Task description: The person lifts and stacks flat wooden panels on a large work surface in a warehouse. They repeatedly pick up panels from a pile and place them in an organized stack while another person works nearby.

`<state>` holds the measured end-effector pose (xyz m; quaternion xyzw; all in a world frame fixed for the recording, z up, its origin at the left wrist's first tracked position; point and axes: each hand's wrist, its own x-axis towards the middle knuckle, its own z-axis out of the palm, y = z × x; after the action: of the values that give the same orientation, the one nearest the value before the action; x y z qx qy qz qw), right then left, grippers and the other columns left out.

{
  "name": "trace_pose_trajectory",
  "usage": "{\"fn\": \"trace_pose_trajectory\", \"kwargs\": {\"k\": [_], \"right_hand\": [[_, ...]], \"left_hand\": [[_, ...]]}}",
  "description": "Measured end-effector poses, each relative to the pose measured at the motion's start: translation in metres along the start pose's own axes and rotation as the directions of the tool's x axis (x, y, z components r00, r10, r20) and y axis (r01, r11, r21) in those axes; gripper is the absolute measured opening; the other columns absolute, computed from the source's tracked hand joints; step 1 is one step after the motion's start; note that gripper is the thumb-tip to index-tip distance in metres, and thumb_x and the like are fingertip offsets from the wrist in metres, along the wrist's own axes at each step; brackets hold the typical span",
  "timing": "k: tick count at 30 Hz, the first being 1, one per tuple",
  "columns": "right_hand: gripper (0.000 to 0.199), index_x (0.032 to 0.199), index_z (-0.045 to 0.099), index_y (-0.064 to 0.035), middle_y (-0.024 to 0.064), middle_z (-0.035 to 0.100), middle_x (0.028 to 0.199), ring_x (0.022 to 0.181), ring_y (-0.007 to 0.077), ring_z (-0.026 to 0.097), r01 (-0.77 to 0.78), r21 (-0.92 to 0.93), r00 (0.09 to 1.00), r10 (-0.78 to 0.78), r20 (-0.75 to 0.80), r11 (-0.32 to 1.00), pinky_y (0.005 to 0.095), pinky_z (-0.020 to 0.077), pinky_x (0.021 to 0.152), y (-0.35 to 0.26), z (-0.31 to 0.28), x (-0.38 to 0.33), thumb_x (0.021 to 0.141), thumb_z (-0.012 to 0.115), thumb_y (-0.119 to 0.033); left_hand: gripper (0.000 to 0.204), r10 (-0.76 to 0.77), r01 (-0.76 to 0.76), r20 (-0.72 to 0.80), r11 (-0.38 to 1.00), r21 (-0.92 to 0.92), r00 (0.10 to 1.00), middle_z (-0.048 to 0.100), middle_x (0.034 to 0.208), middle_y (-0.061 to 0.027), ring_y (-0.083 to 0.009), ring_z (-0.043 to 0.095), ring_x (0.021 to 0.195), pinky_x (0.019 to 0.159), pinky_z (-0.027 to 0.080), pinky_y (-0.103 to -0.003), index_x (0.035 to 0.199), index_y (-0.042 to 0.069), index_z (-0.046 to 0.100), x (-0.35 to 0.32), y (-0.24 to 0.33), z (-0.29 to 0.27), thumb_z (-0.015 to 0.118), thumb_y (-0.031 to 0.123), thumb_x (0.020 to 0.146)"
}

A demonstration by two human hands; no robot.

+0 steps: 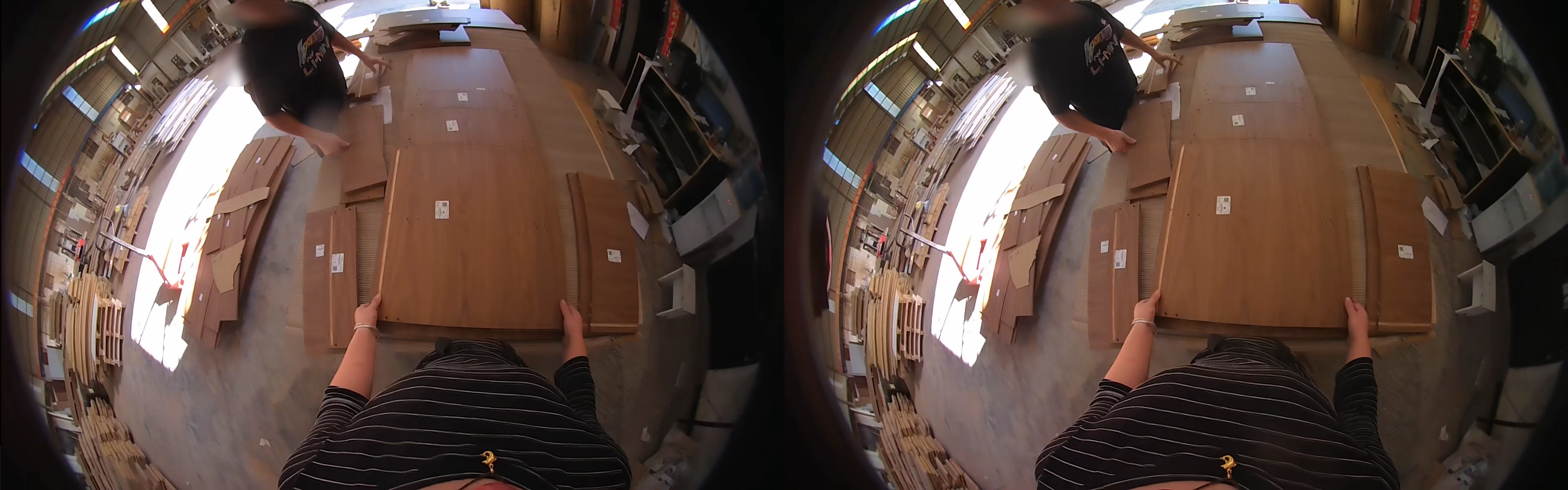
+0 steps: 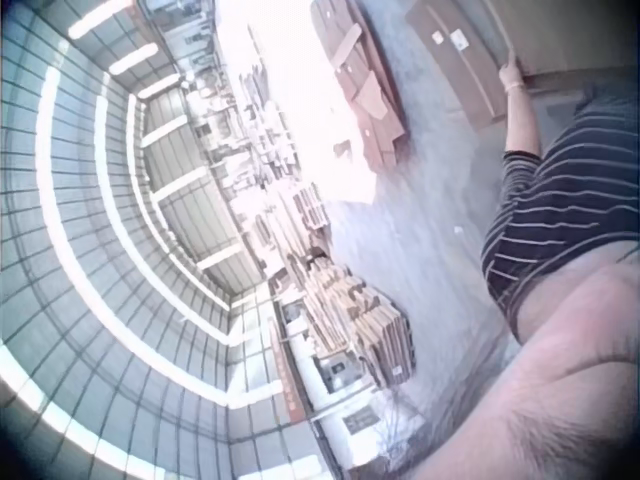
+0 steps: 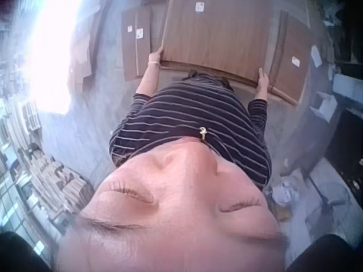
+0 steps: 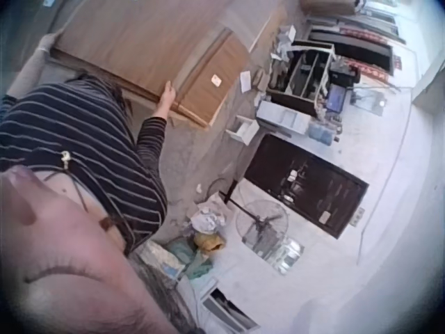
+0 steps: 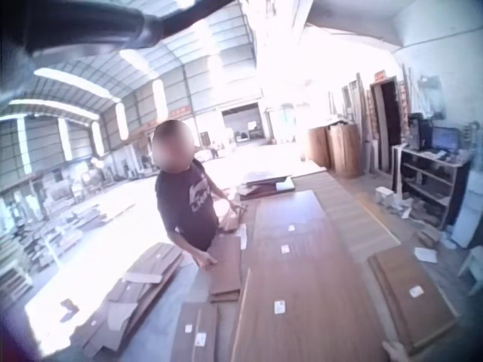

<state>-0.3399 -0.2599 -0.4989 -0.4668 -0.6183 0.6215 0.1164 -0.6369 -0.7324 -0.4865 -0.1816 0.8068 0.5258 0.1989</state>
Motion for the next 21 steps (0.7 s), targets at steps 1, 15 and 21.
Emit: {"fn": "trace_pose_trajectory", "kwargs": {"k": [1, 15, 21], "right_hand": [[0.057, 0.111, 0.05, 0.0088, 0.0185, 0.049, 0.118, 0.106, 0.0258, 0.048, -0.038, 0.024, 0.999, 0.039, -0.007, 0.999, 0.0337, 0.0379, 0.087, -0.001, 0.0, -0.001, 0.081, 0.057, -0.039], [0.048, 0.103, 0.055, 0.0075, 0.0137, 0.06, 0.094, 0.086, 0.0204, 0.057, -0.076, -0.335, 0.996, 0.059, -0.06, 0.939, 0.0305, 0.0438, 0.074, -0.062, 0.017, -0.032, 0.078, 0.062, -0.034], [0.043, 0.094, 0.059, 0.0059, 0.009, 0.062, 0.085, 0.078, 0.0158, 0.057, -0.071, -0.273, 0.997, 0.069, -0.014, 0.959, 0.0273, 0.0434, 0.07, -0.031, -0.009, -0.019, 0.077, 0.064, -0.033]], "left_hand": [[0.055, -0.029, 0.029, 0.021, 0.999, -0.023, 0.999, 0.059, 0.067, -0.0087, -0.0168, 0.052, 0.062, 0.058, 0.041, -0.03, 0.077, -0.009, 0.061, 0.003, -0.003, -0.002, 0.067, 0.045, 0.069], [0.039, 0.023, -0.024, 0.007, 0.988, 0.155, 1.0, 0.06, 0.065, -0.0077, -0.0153, 0.056, 0.059, 0.053, 0.045, -0.03, 0.083, -0.002, 0.063, 0.013, 0.013, -0.005, 0.069, 0.034, 0.069], [0.032, -0.01, 0.011, 0.092, 1.0, -0.002, 0.996, 0.053, 0.055, -0.0036, -0.0112, 0.047, 0.044, 0.041, 0.037, -0.027, 0.076, -0.001, 0.06, -0.005, 0.022, -0.005, 0.07, 0.029, 0.071]]}}
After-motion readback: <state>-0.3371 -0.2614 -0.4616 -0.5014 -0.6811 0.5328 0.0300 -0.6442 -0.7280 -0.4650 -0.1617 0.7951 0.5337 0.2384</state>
